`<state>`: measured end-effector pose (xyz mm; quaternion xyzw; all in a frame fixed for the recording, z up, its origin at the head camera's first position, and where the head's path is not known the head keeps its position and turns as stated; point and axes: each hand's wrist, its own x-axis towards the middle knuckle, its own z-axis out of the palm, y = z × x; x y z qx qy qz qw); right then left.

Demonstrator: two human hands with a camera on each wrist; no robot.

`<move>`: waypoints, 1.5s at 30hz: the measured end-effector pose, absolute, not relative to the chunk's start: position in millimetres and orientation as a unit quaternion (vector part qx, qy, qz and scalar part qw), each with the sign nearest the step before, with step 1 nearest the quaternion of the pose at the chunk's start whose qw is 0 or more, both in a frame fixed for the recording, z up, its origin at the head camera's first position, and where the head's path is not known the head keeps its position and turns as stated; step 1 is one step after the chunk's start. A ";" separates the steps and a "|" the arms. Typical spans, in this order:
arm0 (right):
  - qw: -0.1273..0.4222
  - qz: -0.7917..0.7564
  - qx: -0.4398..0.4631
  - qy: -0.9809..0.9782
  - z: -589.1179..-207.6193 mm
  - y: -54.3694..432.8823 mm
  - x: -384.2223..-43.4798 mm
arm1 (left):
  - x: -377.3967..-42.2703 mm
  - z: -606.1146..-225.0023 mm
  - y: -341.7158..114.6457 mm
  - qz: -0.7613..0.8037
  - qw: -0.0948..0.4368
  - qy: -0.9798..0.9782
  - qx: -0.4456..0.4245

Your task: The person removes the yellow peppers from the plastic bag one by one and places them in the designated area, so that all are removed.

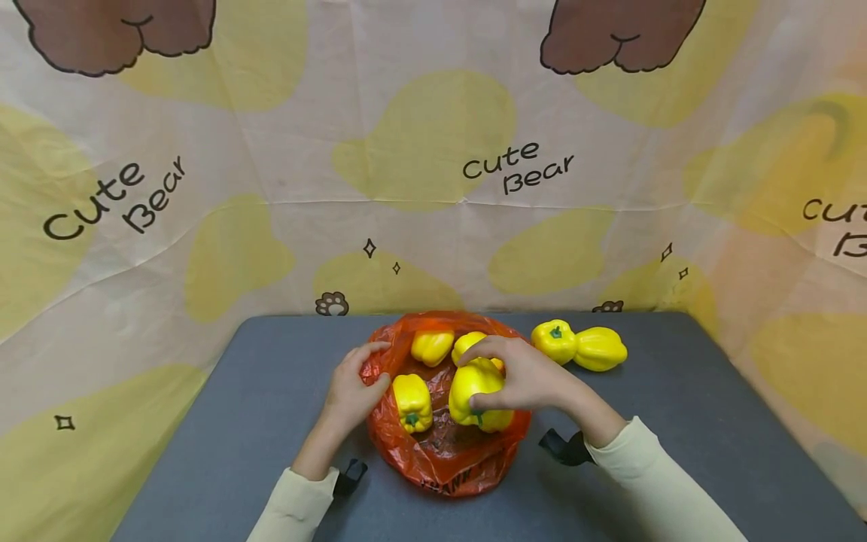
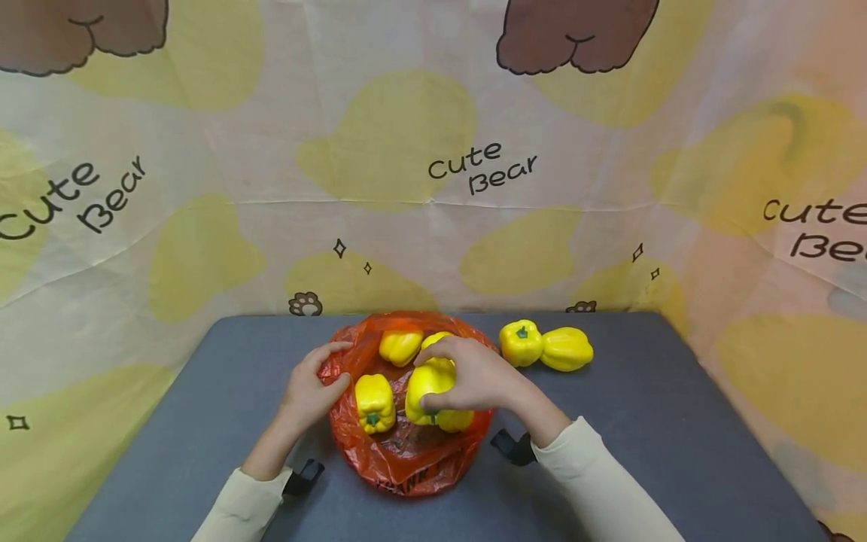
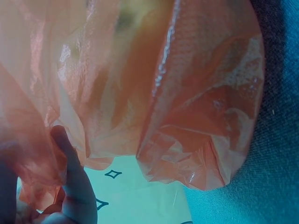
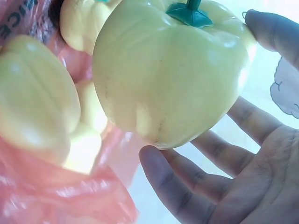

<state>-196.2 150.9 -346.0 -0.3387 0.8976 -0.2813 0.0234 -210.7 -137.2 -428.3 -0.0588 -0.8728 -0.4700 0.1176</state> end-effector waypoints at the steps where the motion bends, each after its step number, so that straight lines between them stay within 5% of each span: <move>1: 0.020 -0.281 -0.340 0.897 -344.2 152.0 -196.8 | -210.9 -428.4 -137.3 -0.470 0.117 -0.873 -0.059; 45: -0.053 -0.229 -0.232 0.944 -301.1 258.0 -224.2 | -208.9 -425.6 -135.0 -0.475 0.112 -0.870 -0.065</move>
